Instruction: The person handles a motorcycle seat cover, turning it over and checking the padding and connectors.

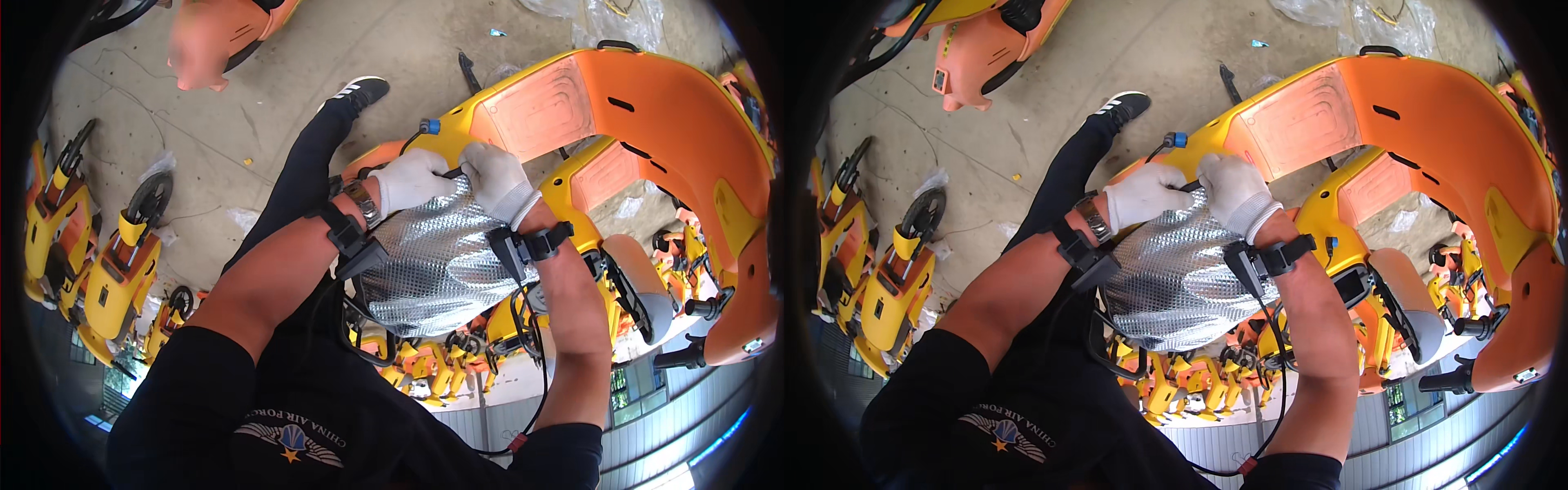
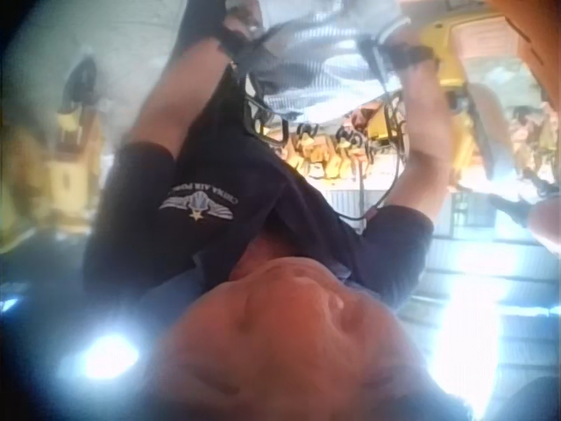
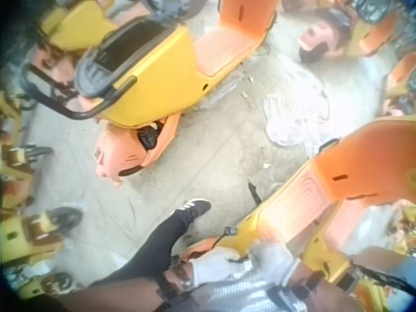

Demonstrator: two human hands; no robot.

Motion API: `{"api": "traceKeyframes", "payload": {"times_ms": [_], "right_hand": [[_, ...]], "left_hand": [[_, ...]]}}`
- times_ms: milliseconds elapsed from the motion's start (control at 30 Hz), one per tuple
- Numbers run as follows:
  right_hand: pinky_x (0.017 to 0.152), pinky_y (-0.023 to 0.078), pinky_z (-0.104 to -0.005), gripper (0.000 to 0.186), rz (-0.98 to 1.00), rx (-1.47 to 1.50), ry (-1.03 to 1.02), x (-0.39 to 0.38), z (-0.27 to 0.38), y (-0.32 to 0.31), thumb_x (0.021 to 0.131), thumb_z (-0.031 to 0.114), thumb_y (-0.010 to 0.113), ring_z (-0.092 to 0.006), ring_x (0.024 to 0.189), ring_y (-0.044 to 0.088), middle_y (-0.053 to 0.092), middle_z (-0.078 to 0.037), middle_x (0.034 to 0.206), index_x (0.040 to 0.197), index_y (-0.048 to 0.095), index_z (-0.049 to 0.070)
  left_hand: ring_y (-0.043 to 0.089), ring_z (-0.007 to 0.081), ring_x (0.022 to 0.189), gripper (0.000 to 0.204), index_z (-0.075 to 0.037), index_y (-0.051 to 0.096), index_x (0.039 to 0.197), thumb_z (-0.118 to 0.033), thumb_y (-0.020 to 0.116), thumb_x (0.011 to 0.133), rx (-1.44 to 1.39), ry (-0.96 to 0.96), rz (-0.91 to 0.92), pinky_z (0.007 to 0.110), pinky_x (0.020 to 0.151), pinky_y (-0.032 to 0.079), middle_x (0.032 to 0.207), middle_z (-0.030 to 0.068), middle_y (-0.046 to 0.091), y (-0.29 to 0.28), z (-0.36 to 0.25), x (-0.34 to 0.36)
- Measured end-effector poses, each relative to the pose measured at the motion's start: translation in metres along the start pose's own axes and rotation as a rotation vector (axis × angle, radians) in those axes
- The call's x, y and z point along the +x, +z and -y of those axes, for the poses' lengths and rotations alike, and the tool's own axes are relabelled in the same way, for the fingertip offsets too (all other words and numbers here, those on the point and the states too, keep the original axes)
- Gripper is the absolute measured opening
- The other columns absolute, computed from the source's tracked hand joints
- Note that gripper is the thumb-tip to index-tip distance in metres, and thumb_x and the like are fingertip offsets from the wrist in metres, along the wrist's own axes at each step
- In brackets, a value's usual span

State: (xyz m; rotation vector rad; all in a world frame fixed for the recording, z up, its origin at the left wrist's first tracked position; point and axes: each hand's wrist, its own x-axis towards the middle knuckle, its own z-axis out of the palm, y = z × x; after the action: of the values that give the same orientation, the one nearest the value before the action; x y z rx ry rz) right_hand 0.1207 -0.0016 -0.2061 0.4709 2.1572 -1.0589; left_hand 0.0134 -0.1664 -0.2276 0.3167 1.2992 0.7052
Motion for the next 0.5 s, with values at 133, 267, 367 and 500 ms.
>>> {"api": "traceKeyframes", "payload": {"times_ms": [133, 267, 367, 500], "right_hand": [[0.081, 0.048, -0.0421, 0.012, 0.127, 0.042, -0.025, 0.007, -0.001, -0.012, 0.081, 0.01, 0.057, -0.0358, 0.088, 0.062, 0.065, -0.017, 0.085, 0.09, 0.063, 0.005], [0.087, 0.047, -0.0403, 0.022, 0.451, -0.017, -0.077, 0.025, 0.001, -0.028, 0.079, 0.016, 0.06, -0.0332, 0.09, 0.063, 0.067, -0.015, 0.09, 0.097, 0.069, 0.008], [0.09, 0.047, -0.0406, 0.024, 0.667, -0.08, 0.06, 0.032, 0.013, -0.034, 0.079, 0.021, 0.061, -0.033, 0.093, 0.063, 0.068, -0.015, 0.091, 0.098, 0.068, 0.008], [0.086, 0.048, -0.042, 0.017, 0.403, -0.193, -0.068, 0.017, 0.011, -0.011, 0.081, 0.021, 0.062, -0.0351, 0.091, 0.062, 0.066, -0.015, 0.087, 0.09, 0.065, 0.006]], "left_hand": [[0.064, 0.0334, 0.08, 0.038, 0.002, 0.068, 0.084, -0.029, 0.073, 0.062, 0.367, 0.078, 0.222, 0.037, 0.071, 0.05, 0.078, 0.0197, 0.064, -0.016, 0.007, 0.014], [0.064, 0.0369, 0.082, 0.033, 0.001, 0.069, 0.085, -0.023, 0.068, 0.062, 0.462, 0.039, 0.226, 0.041, 0.075, 0.052, 0.083, 0.0208, 0.066, -0.012, -0.004, 0.02], [0.062, 0.0382, 0.076, 0.026, 0.001, 0.065, 0.078, -0.02, 0.065, 0.063, 0.474, 0.1, 0.114, 0.043, 0.069, 0.05, 0.075, 0.0208, 0.063, -0.006, -0.004, 0.015], [0.065, 0.039, 0.083, 0.024, -0.002, 0.07, 0.084, -0.018, 0.06, 0.069, 0.57, 0.009, 0.095, 0.043, 0.076, 0.052, 0.083, 0.02, 0.067, -0.003, -0.019, 0.008]]}}
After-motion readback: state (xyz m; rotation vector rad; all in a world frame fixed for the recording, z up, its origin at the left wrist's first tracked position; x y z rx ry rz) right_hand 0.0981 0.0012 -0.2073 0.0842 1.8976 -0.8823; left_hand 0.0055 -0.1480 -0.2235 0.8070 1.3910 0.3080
